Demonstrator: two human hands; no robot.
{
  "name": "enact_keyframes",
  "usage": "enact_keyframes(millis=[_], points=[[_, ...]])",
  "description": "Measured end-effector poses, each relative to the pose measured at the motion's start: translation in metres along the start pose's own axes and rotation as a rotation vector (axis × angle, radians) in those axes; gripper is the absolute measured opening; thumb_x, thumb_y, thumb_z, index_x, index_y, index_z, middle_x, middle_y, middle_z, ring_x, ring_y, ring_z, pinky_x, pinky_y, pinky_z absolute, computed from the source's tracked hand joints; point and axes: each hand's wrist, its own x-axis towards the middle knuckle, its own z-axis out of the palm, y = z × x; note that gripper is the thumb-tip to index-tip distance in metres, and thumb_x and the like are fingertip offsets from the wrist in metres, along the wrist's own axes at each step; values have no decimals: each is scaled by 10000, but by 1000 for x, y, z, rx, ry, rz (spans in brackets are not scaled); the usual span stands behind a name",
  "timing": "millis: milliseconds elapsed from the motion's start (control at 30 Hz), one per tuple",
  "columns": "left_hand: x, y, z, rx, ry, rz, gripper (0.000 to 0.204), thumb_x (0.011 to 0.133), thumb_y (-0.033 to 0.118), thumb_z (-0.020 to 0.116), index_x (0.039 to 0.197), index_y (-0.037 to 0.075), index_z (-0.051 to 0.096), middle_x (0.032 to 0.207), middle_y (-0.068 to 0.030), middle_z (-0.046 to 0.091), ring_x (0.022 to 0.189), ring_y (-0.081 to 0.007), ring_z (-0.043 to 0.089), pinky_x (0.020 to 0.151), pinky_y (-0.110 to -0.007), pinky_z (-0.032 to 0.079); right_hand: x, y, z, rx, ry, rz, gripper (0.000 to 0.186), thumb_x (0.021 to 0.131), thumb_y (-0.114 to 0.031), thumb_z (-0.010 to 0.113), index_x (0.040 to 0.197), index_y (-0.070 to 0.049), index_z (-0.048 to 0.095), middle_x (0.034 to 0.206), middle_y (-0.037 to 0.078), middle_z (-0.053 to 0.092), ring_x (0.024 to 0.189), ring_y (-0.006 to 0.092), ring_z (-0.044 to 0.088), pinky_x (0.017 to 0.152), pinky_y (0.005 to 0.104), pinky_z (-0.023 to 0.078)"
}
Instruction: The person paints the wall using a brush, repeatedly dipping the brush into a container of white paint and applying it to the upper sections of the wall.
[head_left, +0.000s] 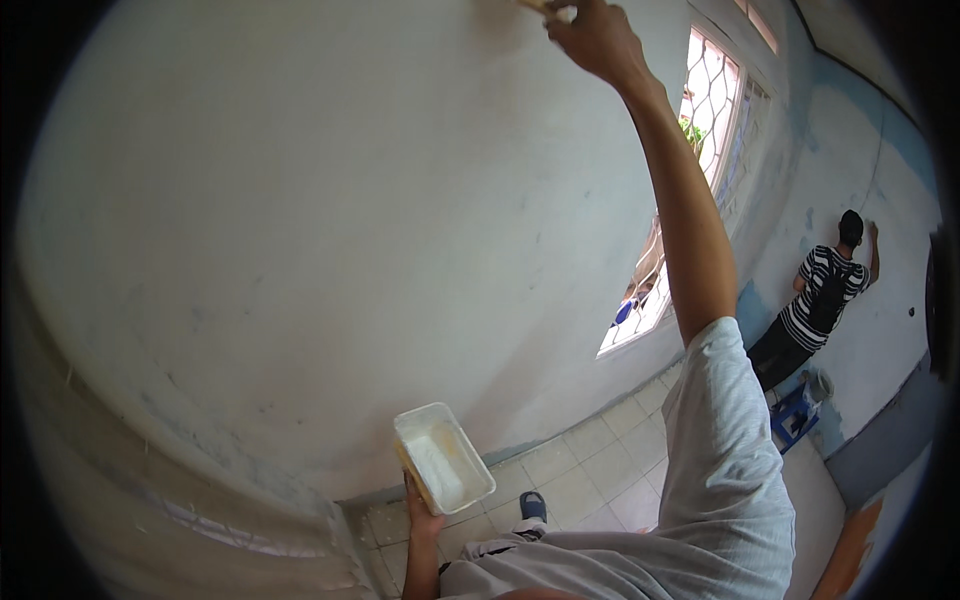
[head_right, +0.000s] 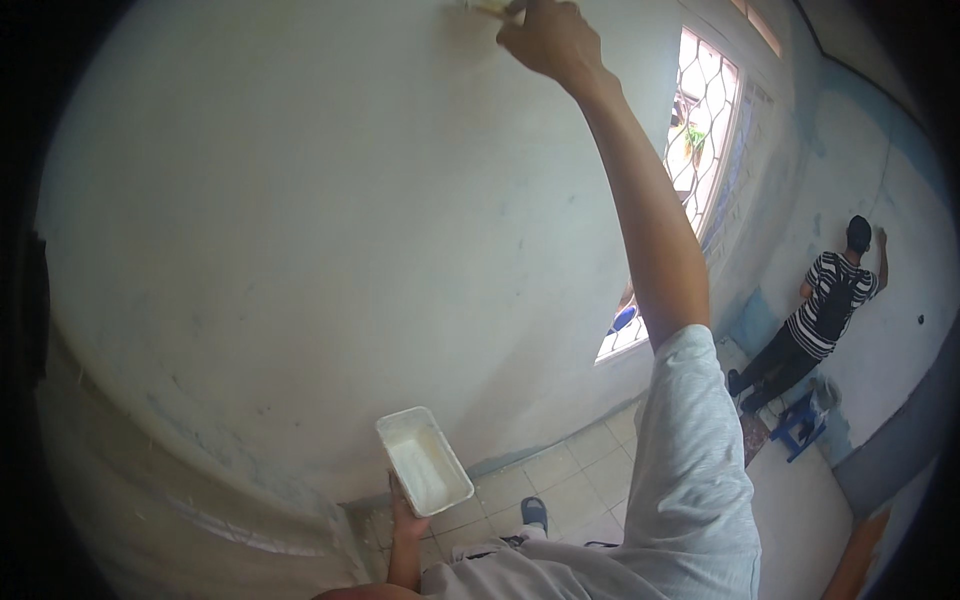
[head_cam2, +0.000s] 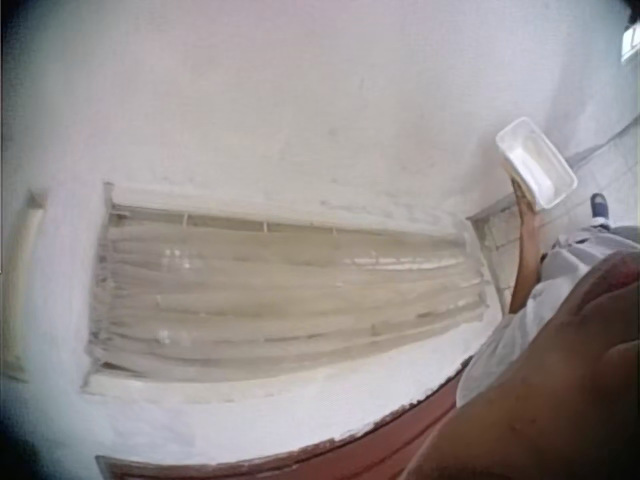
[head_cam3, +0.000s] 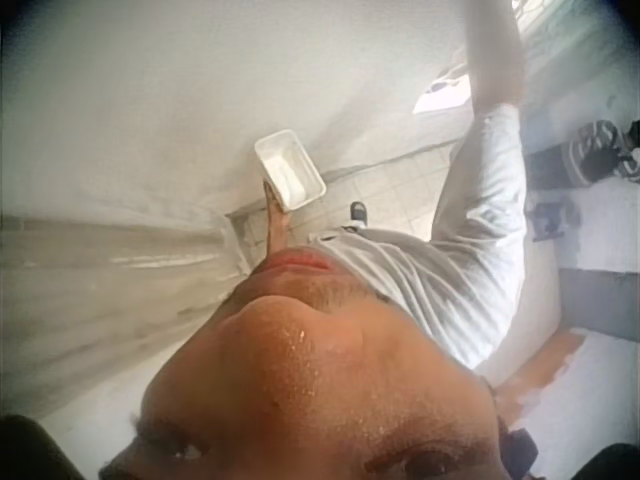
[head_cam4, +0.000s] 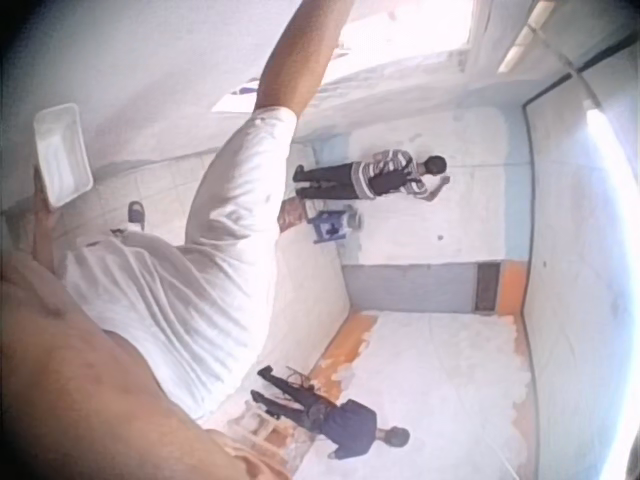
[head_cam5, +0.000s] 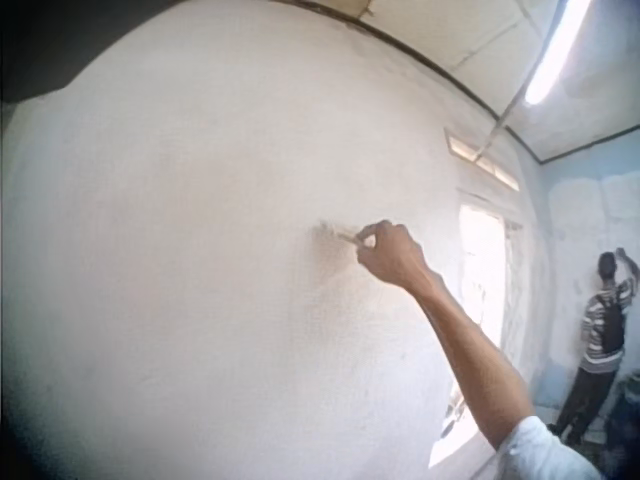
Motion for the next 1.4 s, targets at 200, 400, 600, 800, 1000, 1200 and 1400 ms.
enact_keyframes(millis=[200, 400, 600, 800, 1000, 1200, 1400], points=[[-3, 2, 8, -6, 23, -45, 570, 1039, 540, 409, 1475, 171, 422, 1434, -37, 525, 1312, -260, 515, 1102, -488, 430, -117, 17, 103, -92, -196, 104, 370, 862, -243, 627, 1220, -154, 641, 886, 171, 725, 841, 377, 690, 785, 478, 558], [0, 3, 16, 148, -10, 100, 599, 1026, 577, 423, 1490, 204, 361, 1446, -25, 473, 1325, -246, 487, 1082, -460, 456, -362, 11, 148, -39, -898, 212, 384, 763, -221, 660, 1100, -38, 651, 969, 241, 681, 943, 391, 676, 805, 510, 556], [-2, 19, 26, 157, -30, 108, 595, 1029, 560, 434, 1497, 205, 341, 1445, -35, 469, 1333, -248, 483, 1079, -458, 463, -294, 34, 147, -18, -1001, 234, 336, 862, -385, 675, 1137, -195, 710, 1143, 146, 674, 1185, 348, 575, 976, 479, 484], [-9, 18, 9, 125, -69, 50, 590, 1024, 568, 437, 1492, 219, 355, 1451, -33, 469, 1322, -262, 494, 1085, -486, 450, -19, 35, 26, -56, -77, -8, 314, 874, -372, 686, 1075, -142, 761, 736, 125, 727, 727, 271, 725, 711, 397, 567], [-16, 24, -7, 110, 10, 7, 593, 1019, 590, 423, 1479, 217, 391, 1467, -34, 460, 1317, -277, 497, 1092, -491, 438, -41, 8, 59, 9, -80, 106, 369, 845, -354, 614, 1135, -150, 716, 991, 210, 729, 970, 395, 692, 869, 487, 554], [-23, 25, 10, 197, -2, 150, 595, 1034, 571, 405, 1489, 190, 355, 1430, -53, 477, 1303, -267, 507, 1079, -468, 458, -296, -24, 140, -26, -428, 112, 416, 788, -165, 647, 1187, -67, 583, 772, 197, 664, 693, 368, 671, 614, 478, 533], [-1, 31, 21, 127, -56, 171, 613, 1027, 559, 442, 1499, 184, 330, 1433, -60, 471, 1321, -261, 487, 1077, -470, 461, -317, 12, 139, 16, -830, 16, 340, 809, -217, 649, 1101, -44, 673, 831, 216, 680, 852, 414, 688, 797, 492, 567]])
